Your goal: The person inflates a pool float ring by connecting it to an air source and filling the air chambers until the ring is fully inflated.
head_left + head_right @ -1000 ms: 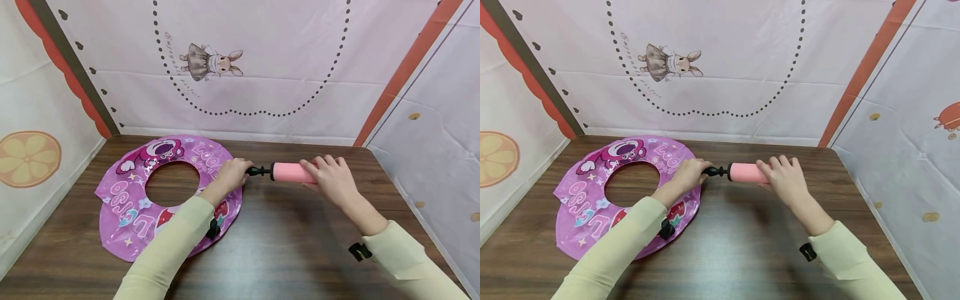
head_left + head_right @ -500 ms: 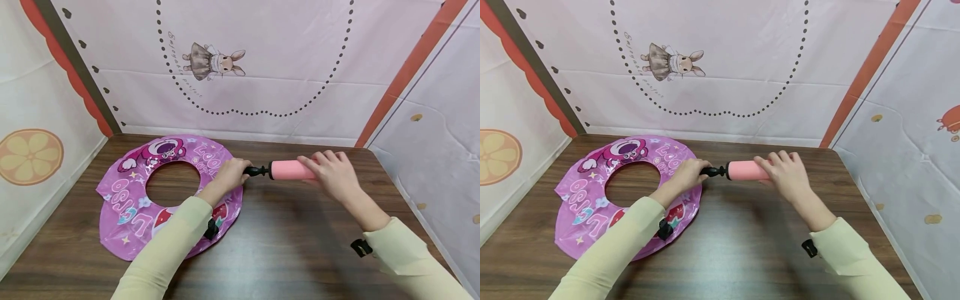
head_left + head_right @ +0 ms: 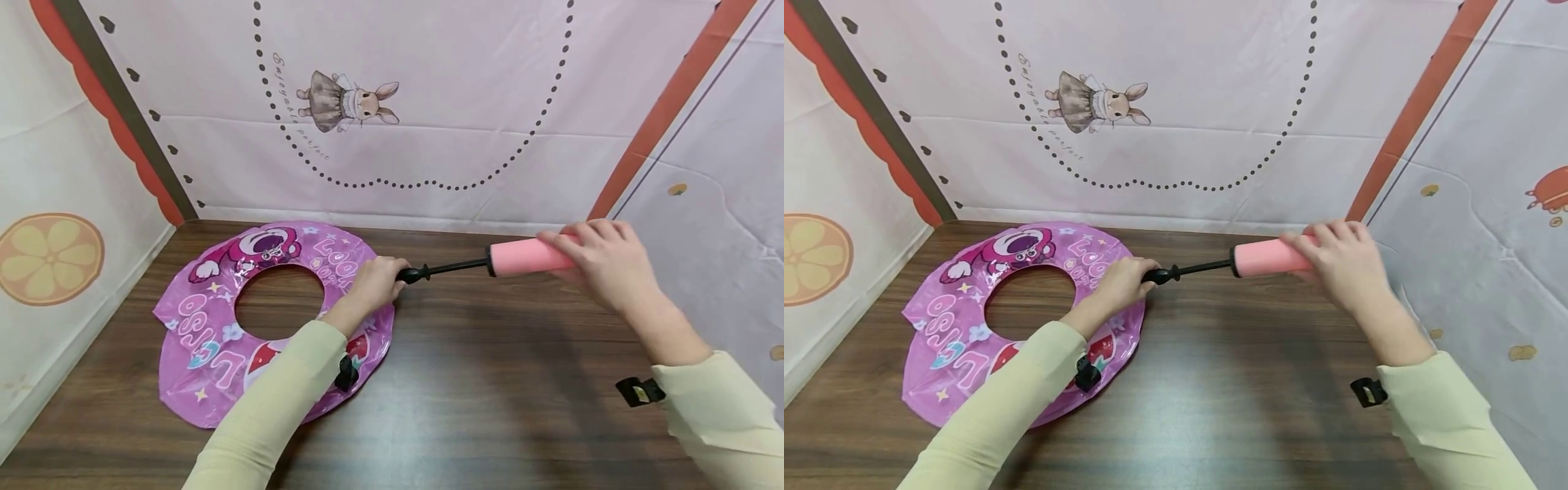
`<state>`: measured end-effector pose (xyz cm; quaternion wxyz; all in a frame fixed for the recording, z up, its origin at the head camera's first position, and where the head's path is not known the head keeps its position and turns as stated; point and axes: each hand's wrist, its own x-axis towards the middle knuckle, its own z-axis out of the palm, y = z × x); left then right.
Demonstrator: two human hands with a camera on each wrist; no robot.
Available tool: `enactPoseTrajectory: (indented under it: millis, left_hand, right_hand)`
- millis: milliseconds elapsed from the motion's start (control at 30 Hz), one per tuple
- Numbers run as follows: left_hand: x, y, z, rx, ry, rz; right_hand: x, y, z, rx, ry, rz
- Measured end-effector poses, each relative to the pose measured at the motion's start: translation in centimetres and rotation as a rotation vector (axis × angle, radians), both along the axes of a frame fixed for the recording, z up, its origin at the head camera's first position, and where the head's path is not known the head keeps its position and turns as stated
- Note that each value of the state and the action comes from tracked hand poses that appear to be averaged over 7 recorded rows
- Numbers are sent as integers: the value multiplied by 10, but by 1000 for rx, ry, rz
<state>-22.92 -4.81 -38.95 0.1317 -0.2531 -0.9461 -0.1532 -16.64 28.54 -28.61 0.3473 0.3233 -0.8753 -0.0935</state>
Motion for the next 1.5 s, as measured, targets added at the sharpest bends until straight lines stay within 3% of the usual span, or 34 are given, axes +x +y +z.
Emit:
enactPoseTrajectory:
  millis: [267, 500, 700, 900, 1200, 1333, 1500]
  left_hand:
    - [1, 6, -2, -2, 13, -30]
    - [2, 4, -5, 5, 30, -63]
    - [0, 4, -3, -23, 14, -43]
    - [-1, 4, 0, -64, -6, -39]
    - [-3, -4, 0, -56, 3, -40]
    - [-3, -5, -1, -53, 16, -43]
    - [0, -1, 1, -44, 36, -82]
  right_hand:
    - [-15, -53, -34, 10, 78, 70]
    - [-18, -75, -46, -3, 100, 76]
    - [-14, -66, -46, 15, 67, 52]
    - [-8, -36, -39, 2, 14, 24]
    - [3, 17, -9, -42, -41, -52]
    - [2, 10, -10, -26, -50, -65]
    - [-10, -30, -29, -21, 7, 14]
